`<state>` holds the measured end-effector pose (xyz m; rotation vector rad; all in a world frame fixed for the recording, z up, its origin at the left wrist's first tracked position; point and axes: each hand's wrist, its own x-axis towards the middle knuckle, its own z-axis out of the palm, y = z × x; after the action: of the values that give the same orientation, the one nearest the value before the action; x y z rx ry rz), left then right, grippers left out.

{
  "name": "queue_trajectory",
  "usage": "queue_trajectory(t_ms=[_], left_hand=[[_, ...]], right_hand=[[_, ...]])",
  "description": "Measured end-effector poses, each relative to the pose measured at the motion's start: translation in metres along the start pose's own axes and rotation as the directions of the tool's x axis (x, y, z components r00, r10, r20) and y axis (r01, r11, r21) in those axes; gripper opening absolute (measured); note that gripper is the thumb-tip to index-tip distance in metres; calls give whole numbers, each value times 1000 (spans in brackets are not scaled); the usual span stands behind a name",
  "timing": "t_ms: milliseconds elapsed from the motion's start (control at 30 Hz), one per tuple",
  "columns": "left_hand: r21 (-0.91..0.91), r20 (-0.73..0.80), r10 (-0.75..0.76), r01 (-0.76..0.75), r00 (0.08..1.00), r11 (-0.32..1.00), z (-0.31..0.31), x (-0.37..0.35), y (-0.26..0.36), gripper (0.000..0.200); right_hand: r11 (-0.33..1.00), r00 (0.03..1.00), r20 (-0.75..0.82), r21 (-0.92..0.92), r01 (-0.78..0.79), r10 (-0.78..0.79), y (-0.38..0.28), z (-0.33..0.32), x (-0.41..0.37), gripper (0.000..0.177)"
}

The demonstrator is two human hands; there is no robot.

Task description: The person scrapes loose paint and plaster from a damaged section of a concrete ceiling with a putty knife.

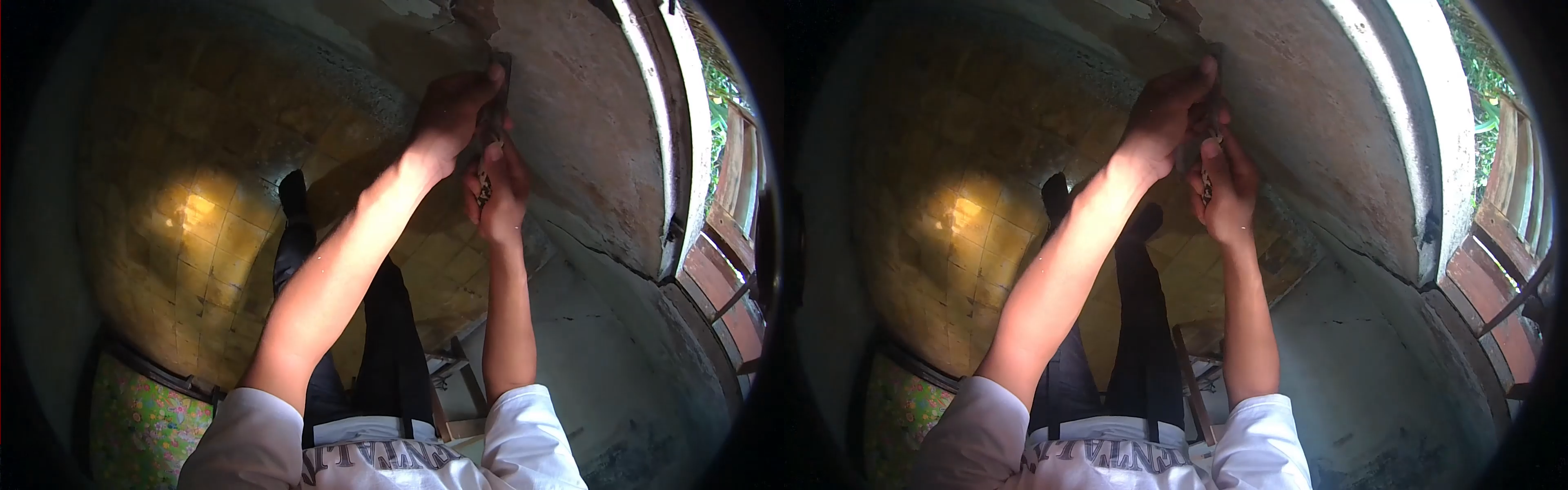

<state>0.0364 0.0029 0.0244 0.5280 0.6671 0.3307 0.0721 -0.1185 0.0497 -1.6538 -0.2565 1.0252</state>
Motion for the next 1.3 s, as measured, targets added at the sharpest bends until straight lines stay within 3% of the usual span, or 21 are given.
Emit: queue_trajectory(t_ms=[167, 400, 533, 733, 833, 933, 967, 1000, 1067, 1167, 1300], left_hand=[[22, 18, -9, 9, 1000, 1000, 3, 0, -17, 34], [-20, -44, 41, -42, 998, 999, -4, 5, -25, 34], [46, -54, -13, 16, 998, 999, -12, 9, -22, 33], [-49, -72, -80, 76, 994, 996, -1, 7, -29, 34], [-49, -26, -9, 8, 1000, 999, -9, 14, -29, 33], [-133, -189, 26, -52, 982, 990, -23, 24, 3, 35], [-95, -158, 87, -103, 984, 990, -30, 25, 11, 37], [-47, -147, 40, -47, 988, 998, -30, 21, 8, 37], [46, -125, -56, 62, 991, 997, -23, 11, -9, 38], [-84, -29, -67, 64, 997, 994, -13, 10, -19, 36], [-72, -39, -19, 16, 999, 997, -17, 10, -22, 36]], right_hand=[[984, 990, -24, 120, -135, 139, 7, -14, -17, 48], [985, 987, 65, 82, -149, 144, 2, -18, -1, 47], [981, 985, 69, 105, -165, 158, 10, -11, 11, 46], [989, 992, -3, 69, -129, 130, 13, -19, 2, 45], [988, 988, 2, 10, -155, 155, 0, -14, 7, 44], [985, 985, 10, -15, -174, 174, -15, 14, 25, 44], [990, 990, 17, -23, -138, 138, -12, 22, 28, 44], [994, 994, 21, -31, -104, 105, -12, 29, 29, 44], [983, 983, -46, 56, -177, 180, 1, 15, 9, 45], [976, 975, -73, 69, -206, 211, -1, 4, -1, 45], [981, 978, -78, 42, -192, 194, 1, 6, 2, 45]])
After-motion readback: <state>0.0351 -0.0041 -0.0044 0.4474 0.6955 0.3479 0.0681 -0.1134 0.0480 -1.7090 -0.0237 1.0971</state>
